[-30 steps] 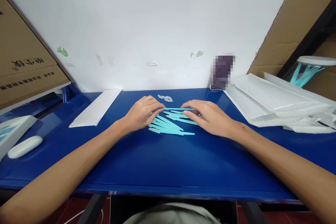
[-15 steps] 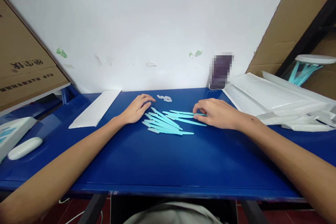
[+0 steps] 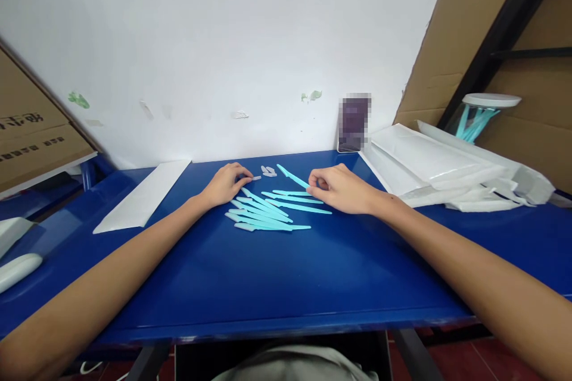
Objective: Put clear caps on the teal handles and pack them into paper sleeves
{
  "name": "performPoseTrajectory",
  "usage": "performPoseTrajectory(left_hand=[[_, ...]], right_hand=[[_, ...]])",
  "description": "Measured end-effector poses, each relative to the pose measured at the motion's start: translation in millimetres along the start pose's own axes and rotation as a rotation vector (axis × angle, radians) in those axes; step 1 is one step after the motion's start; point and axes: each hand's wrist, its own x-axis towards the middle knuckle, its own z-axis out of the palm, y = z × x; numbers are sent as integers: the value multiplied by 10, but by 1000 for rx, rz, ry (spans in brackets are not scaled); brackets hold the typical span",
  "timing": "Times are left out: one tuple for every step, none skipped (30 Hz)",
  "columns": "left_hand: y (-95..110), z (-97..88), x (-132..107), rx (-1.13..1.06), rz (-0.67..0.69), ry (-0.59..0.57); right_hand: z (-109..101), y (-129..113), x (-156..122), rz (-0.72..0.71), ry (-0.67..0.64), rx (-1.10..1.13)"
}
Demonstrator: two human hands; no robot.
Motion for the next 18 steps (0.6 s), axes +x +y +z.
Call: performPoseTrajectory(left_hand=[[26,-3,-28,-13,0,9],[50,-5,-44,-29,1,14],[72,-6,-50,-46,3,15],[93,-9,-49,-67,5,16],[111,-14,-44,-92,3,20],[129,-21,-39,-121,-3,26],[145,-30,-36,-152,-9,32],[162,-40,-37,-186,-13,38],[179,-49,-42,-220,-12,41],[196,-55,-50,-253,-8,45],[213,-58,-60,-281,-1,48],[229,-56,-69,-303,10,51],[243,-50,-76,-319,20,52],[255,-43,-81,-334,27,50],[265,-35,-85,-347,30,45],[273,-28,-86,-357,32,38],[279,-23,-86,-361,36,31],[283,-19,-85,-359,42,27]], right_hand=[[11,-7,1,-4,43,-16],[22,-14,-1,-7,79,-27],[32,-22,-4,-8,109,-31],[41,-30,-9,-4,136,-27],[48,-37,-15,1,156,-17],[53,-41,-21,2,170,-6],[57,-43,-26,-5,176,5],[59,-40,-30,-19,175,12],[62,-33,-31,-37,166,8],[66,-21,-30,-53,152,-7],[71,-5,-26,-64,133,-30],[79,14,-20,-67,114,-59],[89,35,-14,-65,97,-88],[101,56,-7,-58,84,-112],[113,75,-1,-49,73,-130],[125,90,5,-40,67,-141],[136,101,10,-32,65,-148],[145,107,14,-26,68,-151]])
